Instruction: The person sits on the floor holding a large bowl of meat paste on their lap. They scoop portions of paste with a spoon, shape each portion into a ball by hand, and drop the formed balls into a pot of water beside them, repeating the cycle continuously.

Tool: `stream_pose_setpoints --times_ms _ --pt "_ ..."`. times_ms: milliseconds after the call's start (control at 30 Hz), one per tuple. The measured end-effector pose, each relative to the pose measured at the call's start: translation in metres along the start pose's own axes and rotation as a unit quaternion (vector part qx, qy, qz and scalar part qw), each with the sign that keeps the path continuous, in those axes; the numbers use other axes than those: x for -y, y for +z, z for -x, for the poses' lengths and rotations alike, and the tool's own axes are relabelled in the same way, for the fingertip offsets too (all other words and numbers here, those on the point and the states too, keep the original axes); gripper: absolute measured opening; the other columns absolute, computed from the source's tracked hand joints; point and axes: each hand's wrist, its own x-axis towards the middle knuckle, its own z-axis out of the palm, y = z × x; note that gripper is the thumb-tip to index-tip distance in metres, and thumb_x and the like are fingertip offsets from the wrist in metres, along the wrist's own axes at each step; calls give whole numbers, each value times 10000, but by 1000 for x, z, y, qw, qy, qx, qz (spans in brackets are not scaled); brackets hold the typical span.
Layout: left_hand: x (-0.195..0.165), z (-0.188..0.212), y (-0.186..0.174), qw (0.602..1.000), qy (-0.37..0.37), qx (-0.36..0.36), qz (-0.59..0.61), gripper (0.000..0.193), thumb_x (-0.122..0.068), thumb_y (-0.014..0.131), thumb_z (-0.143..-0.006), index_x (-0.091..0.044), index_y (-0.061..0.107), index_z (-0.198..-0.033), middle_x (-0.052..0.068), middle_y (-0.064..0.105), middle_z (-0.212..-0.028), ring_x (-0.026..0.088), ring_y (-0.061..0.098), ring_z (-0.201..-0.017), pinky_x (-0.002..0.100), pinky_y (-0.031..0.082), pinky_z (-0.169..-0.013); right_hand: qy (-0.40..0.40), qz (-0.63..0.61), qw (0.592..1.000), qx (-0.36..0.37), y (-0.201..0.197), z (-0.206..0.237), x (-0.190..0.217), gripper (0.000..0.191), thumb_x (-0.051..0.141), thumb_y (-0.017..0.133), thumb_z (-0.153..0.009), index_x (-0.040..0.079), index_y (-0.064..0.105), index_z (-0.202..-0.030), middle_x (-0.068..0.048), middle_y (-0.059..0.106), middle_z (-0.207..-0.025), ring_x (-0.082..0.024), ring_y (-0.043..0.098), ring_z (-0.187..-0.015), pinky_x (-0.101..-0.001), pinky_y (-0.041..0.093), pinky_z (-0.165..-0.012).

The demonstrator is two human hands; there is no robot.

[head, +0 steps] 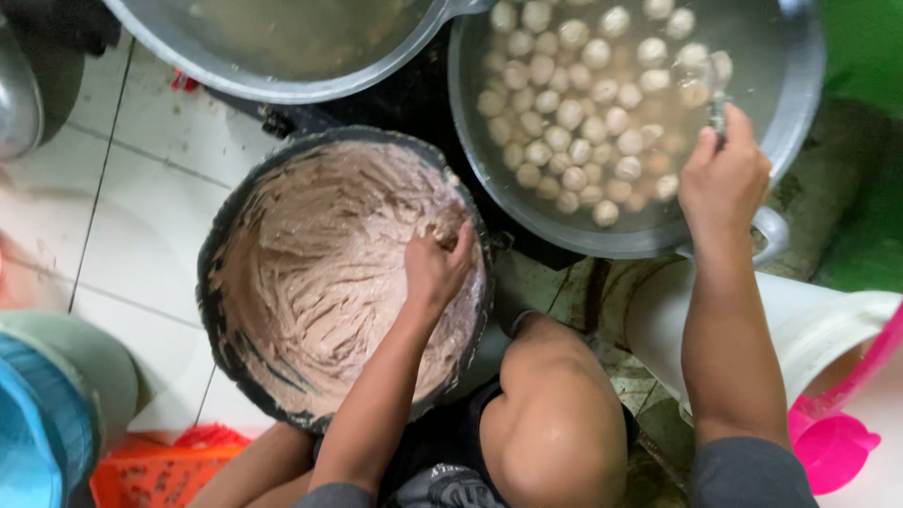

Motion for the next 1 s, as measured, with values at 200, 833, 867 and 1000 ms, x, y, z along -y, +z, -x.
stream_pose_setpoints --times_ms 200,833,867,1000 --pt "-20 3 -3 992 67 -74 77 250 -176 787 -895 -50 625 -752 132 635 -609 299 655 -523 406 521 -545 55 -263 905 329 -1 64 63 170 130 612 -1055 22 709 -1143 -81 685 -771 -114 611 -615 -282 487 -547" --pt "8 7 4 986 40 -101 -127 293 -395 802 -806 -103 788 -786 221 696 -739 404 676 -734 483 560 -853 168 -289 906 261 22 40 26 516 104 546 -1004 107 538 -1520 -39 702 -894 -68 544 -584 -247 448 -511" --pt "9 7 5 978 28 -111 -175 323 -438 826 -783 -122 800 -720 277 672 -748 428 667 -740 475 571 -835 188 -224 932 215 22 32 13 509 124 545 -1021 145 546 -1529 -40 707 -906 -73 572 -614 -258 468 -535" --pt "10 6 14 991 52 -106 -62 333 -357 792 -833 -27 753 -831 211 708 -764 409 683 -709 484 566 -699 16 -135 987 85 14 10 -20 405 85 616 -1110 49 600 -1513 -65 735 -1083 -91 669 -894 -266 535 -790"
